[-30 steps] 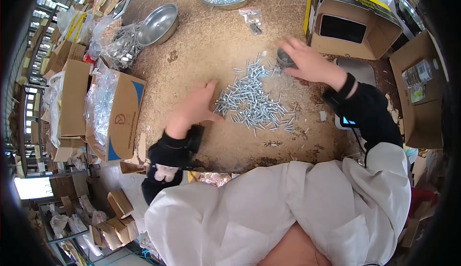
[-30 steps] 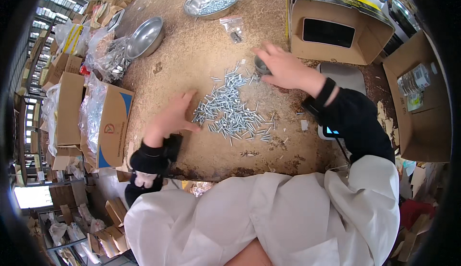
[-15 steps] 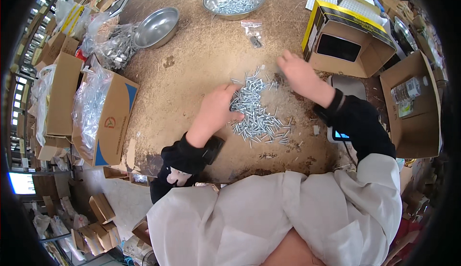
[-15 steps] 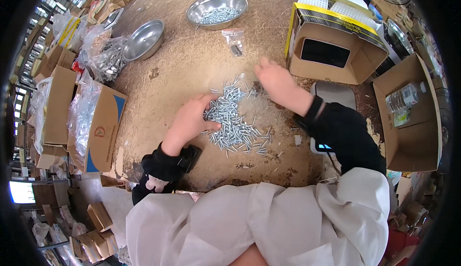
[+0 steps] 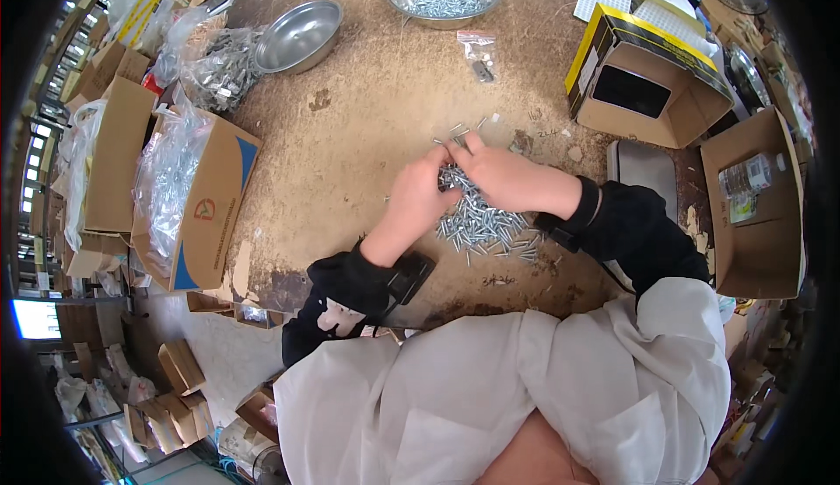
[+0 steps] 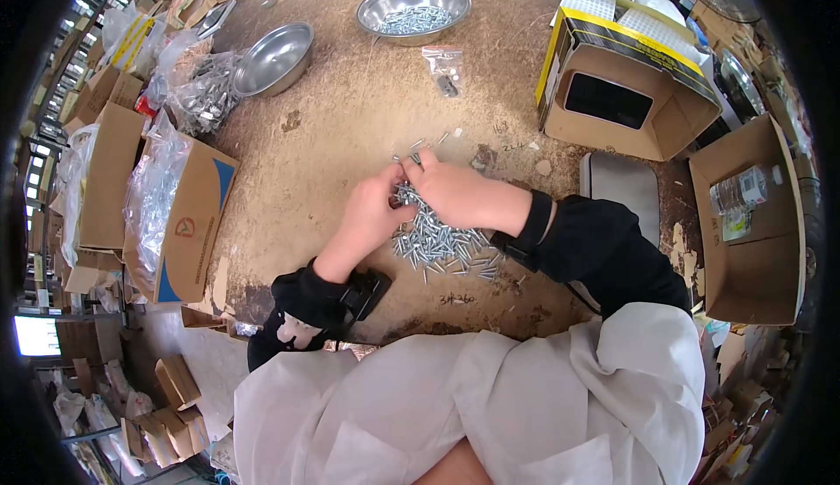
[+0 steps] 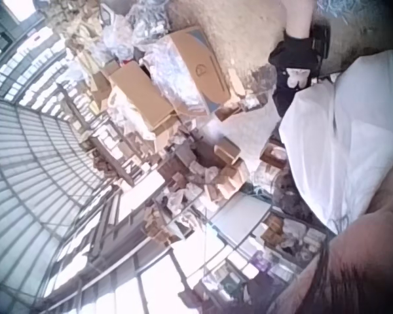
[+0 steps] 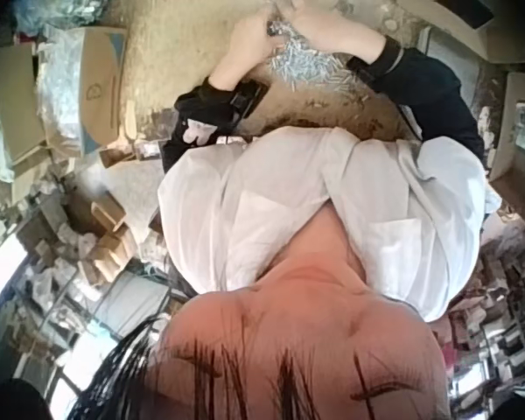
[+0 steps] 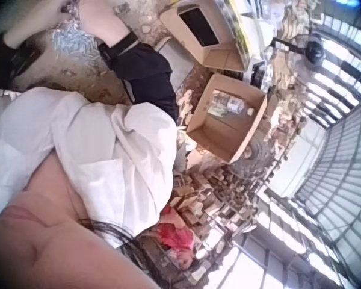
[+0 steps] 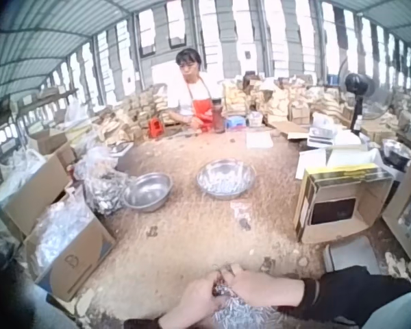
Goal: The person sorts small metal fasteners on a workbench, gathering them into piles and transferring them into metal bowls. They also handle small plastic bags and a digital scale, then walk to a storage area to inspect fasteners from a large sack.
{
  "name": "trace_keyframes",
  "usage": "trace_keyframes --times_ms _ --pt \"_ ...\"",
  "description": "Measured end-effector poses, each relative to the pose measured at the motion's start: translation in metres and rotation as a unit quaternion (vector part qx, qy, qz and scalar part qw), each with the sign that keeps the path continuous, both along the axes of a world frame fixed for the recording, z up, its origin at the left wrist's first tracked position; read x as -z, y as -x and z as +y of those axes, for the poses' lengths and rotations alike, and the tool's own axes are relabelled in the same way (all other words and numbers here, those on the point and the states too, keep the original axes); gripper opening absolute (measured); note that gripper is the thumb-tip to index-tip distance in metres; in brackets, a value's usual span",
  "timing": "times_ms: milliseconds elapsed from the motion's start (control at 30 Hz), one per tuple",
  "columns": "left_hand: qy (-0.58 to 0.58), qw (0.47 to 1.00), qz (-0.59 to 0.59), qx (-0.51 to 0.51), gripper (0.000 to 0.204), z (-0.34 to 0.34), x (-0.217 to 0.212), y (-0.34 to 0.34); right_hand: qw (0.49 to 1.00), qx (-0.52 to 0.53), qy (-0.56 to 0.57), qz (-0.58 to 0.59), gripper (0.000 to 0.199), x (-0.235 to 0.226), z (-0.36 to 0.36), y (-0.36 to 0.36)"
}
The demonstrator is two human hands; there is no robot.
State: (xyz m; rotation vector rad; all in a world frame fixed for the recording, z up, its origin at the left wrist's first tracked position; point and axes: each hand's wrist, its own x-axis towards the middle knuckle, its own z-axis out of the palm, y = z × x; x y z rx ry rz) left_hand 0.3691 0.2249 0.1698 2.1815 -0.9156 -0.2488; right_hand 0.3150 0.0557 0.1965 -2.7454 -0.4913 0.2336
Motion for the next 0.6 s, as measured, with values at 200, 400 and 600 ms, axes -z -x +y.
trace_keyframes --times_ms 200,400,600 --pt "0.096 0.977 0.187 0.040 0.041 0.008 -0.004 -0.007 0.965 0.030 -0.262 -0.004 0.071 0.015 -0.013 0.012" --pt "0.112 0.985 0.102 0.085 0.048 -0.005 -0.033 0.011 0.902 0.044 -0.416 0.107 0.073 0.033 -0.030 0.012" --pt "0.188 0.979 -0.050 0.065 0.046 -0.003 -0.052 0.021 0.807 0.053 -0.568 0.153 0.069 0.017 -0.021 0.012"
